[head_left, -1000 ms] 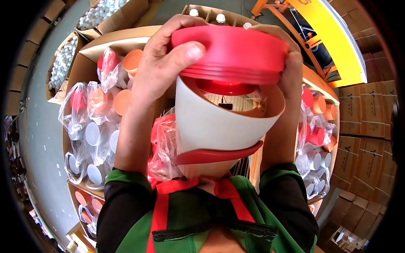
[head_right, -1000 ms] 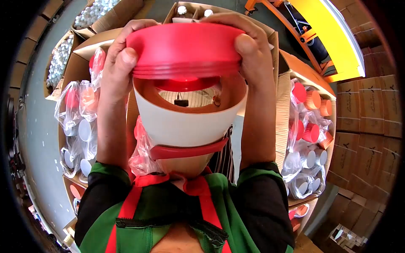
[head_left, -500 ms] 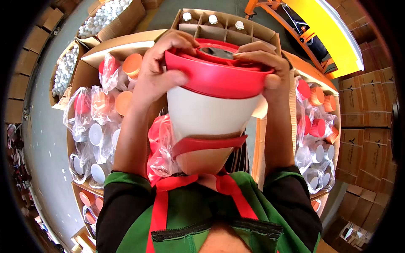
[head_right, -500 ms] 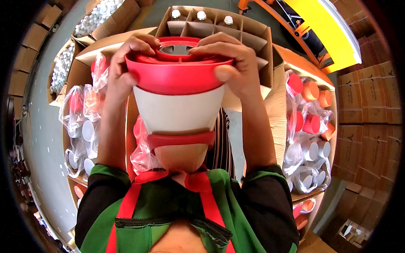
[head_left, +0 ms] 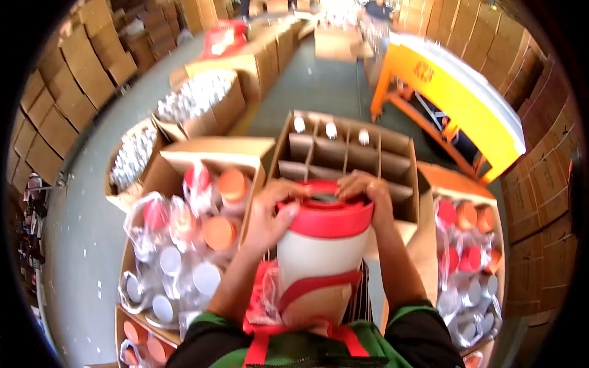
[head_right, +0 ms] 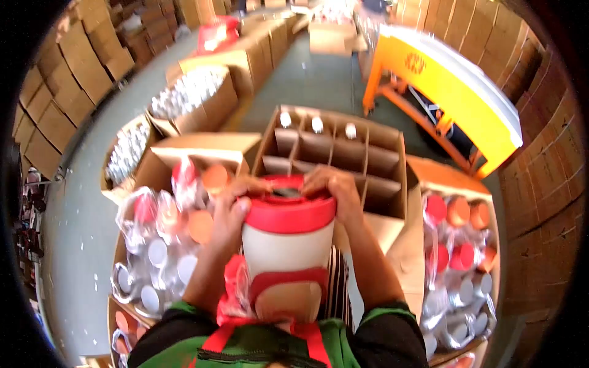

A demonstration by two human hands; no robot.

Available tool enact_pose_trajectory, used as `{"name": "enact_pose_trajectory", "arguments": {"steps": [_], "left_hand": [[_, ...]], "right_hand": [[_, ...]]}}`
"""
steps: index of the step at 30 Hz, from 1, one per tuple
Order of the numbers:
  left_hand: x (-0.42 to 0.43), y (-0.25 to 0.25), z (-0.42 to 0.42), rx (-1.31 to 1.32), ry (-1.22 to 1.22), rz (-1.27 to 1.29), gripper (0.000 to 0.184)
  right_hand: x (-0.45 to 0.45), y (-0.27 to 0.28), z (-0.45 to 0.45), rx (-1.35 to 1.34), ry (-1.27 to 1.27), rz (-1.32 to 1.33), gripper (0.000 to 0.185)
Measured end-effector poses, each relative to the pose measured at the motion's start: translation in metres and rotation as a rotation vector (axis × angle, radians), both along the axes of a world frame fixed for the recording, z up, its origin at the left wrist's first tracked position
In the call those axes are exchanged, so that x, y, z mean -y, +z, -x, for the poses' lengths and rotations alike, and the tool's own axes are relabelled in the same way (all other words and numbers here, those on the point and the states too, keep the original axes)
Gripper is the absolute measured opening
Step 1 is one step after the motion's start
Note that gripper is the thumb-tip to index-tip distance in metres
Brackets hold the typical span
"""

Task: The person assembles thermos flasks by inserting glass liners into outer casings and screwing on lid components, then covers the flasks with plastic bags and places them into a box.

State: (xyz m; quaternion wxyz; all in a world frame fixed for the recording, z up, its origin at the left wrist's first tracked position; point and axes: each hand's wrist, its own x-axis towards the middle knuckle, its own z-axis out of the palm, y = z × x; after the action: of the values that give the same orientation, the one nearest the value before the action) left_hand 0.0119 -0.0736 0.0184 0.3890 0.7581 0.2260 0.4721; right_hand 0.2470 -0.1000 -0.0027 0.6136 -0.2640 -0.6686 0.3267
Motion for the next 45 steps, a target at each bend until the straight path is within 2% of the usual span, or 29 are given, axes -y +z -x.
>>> {"name": "enact_pose_trajectory", "arguments": {"steps": [2, 4, 6, 7, 8, 9, 11, 12, 14, 16, 18, 19, 20, 22, 25, 26, 28, 29, 30, 32, 33, 34, 36, 37, 38, 40, 42, 44, 45], "left_hand": [[-0.008, -0.006, 0.002, 0.078, -0.071, 0.159, 0.048], [-0.029, -0.01, 0.005, 0.121, -0.199, 0.113, 0.057], [-0.043, -0.027, 0.005, 0.245, -0.315, 0.094, 0.078], [-0.05, -0.032, 0.005, 0.265, -0.368, 0.151, 0.082], [-0.056, -0.04, 0.004, 0.287, -0.42, 0.215, 0.086], [-0.065, -0.052, 0.001, 0.443, -0.529, 0.354, 0.088], [-0.067, -0.05, -0.01, 0.703, -0.745, 0.661, 0.089], [-0.061, -0.039, -0.02, 0.722, -0.756, 0.796, 0.088], [-0.061, -0.044, -0.035, 0.616, -0.685, 0.883, 0.086], [-0.064, -0.05, -0.034, 0.524, -0.674, 0.836, 0.075], [-0.048, -0.045, -0.021, 0.392, -0.399, 0.756, 0.072], [-0.023, -0.017, -0.016, 0.352, -0.24, 0.814, 0.064], [-0.006, 0.002, -0.011, 0.348, -0.239, 0.816, 0.064], [0.015, 0.028, -0.003, -0.225, 0.222, -0.075, 0.055], [0.024, 0.039, 0.001, -0.328, 0.276, -0.213, 0.052], [0.015, 0.03, 0.003, -0.331, 0.271, -0.214, 0.052], [-0.017, 0.005, 0.007, 0.087, -0.017, 0.217, 0.058], [-0.023, 0.011, 0.005, 0.248, -0.201, 0.4, 0.063], [-0.036, -0.007, -0.003, 0.406, -0.212, 0.516, 0.068], [-0.039, -0.014, -0.021, 0.633, -0.432, 0.814, 0.07], [-0.061, -0.049, -0.023, 0.517, -0.588, 0.592, 0.07], [-0.049, -0.04, -0.022, 0.488, -0.51, 0.69, 0.067], [-0.049, -0.044, -0.019, 0.41, -0.446, 0.508, 0.065], [-0.029, -0.028, -0.019, 0.411, -0.25, 0.577, 0.064], [-0.015, -0.013, -0.015, 0.43, -0.198, 0.584, 0.051], [0.01, 0.024, -0.005, -0.194, 0.187, -0.112, 0.037], [0.036, 0.05, -0.017, -0.347, 0.402, -0.361, 0.046], [0.021, 0.039, -0.006, -0.363, 0.373, -0.292, 0.041], [0.002, 0.023, 0.004, -0.173, 0.162, -0.089, 0.047]], "right_hand": [[-0.001, 0.005, 0.005, 0.002, -0.027, 0.114, 0.054], [0.005, 0.023, 0.013, 0.025, -0.071, 0.174, 0.049], [0.014, 0.039, 0.017, 0.103, -0.015, 0.079, 0.044], [0.025, 0.051, 0.025, 0.165, -0.127, 0.077, 0.047], [0.036, 0.065, 0.034, 0.228, -0.24, 0.081, 0.05], [0.046, 0.077, 0.04, 0.222, -0.236, 0.089, 0.05], [0.056, 0.092, 0.05, 0.297, -0.394, -0.079, 0.043], [0.057, 0.09, 0.053, 0.295, -0.398, -0.066, 0.043], [0.056, 0.091, 0.057, 0.592, -0.473, -0.122, 0.036], [0.053, 0.082, 0.059, 0.682, -0.588, -0.087, 0.029], [0.043, 0.057, 0.046, 0.386, -0.475, 0.166, 0.034], [0.034, 0.037, 0.04, 0.09, -0.363, 0.268, 0.031], [0.023, 0.017, 0.031, 0.086, -0.364, 0.271, 0.031], [-0.001, -0.016, 0.013, -0.475, 0.189, 0.158, 0.037], [-0.017, -0.022, 0.01, -0.462, 0.275, 0.125, 0.042], [-0.019, -0.021, 0.01, -0.444, 0.28, 0.151, 0.043], [-0.008, 0.0, 0.01, -0.256, 0.006, 0.137, 0.042], [0.007, 0.021, 0.018, -0.222, -0.132, 0.132, 0.04], [0.024, 0.039, 0.03, -0.187, -0.267, 0.138, 0.038], [0.039, 0.056, 0.048, 0.015, -0.415, -0.089, 0.033], [0.043, 0.059, 0.045, 0.365, -0.491, -0.109, 0.031], [0.044, 0.055, 0.042, 0.329, -0.477, -0.048, 0.032], [0.037, 0.044, 0.032, 0.17, -0.315, 0.108, 0.038], [0.03, 0.033, 0.026, 0.185, -0.325, 0.106, 0.038], [0.018, 0.016, 0.019, -0.062, -0.159, 0.105, 0.041], [-0.013, -0.036, 0.008, -0.477, 0.211, 0.106, 0.049], [-0.047, -0.066, 0.019, -0.752, 0.593, 0.063, 0.048], [-0.032, -0.043, 0.029, -0.762, 0.35, 0.248, 0.046], [-0.019, -0.02, 0.032, -0.607, 0.21, 0.203, 0.045]]}}
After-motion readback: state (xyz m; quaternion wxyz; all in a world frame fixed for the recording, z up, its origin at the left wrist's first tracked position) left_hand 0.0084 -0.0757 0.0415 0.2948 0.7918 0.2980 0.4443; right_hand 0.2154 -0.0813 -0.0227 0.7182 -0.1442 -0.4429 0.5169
